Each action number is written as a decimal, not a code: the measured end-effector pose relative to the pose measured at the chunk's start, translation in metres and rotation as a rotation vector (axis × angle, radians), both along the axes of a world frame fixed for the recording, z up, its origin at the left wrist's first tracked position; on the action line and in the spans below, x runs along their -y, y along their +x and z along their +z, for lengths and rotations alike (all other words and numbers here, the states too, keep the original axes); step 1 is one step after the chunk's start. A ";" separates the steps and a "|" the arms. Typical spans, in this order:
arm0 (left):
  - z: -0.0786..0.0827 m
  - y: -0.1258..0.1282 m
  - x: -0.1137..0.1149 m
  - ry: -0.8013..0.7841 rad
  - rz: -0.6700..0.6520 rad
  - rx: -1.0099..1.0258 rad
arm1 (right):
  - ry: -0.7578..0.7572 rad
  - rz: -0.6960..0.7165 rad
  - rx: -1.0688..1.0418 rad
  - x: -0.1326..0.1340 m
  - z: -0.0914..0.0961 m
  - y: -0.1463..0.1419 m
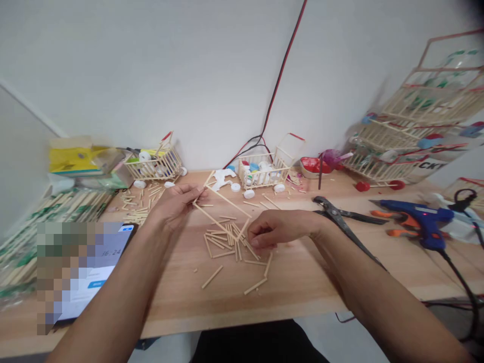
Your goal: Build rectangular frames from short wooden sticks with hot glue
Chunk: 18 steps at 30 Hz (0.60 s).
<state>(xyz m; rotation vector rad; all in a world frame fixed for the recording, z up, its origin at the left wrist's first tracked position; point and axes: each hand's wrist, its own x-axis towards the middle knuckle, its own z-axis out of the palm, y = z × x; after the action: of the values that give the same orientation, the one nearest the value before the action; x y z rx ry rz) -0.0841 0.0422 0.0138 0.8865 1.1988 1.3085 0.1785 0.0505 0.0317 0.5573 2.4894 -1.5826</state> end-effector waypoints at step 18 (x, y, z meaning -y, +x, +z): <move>0.003 0.005 0.002 0.012 0.089 0.020 | -0.473 -0.120 -0.168 -0.001 -0.007 -0.003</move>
<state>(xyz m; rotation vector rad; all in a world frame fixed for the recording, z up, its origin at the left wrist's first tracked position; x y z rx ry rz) -0.0787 0.0406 0.0167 0.8344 1.2275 1.3936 0.1755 0.0515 0.0250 0.5241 2.0962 -2.2510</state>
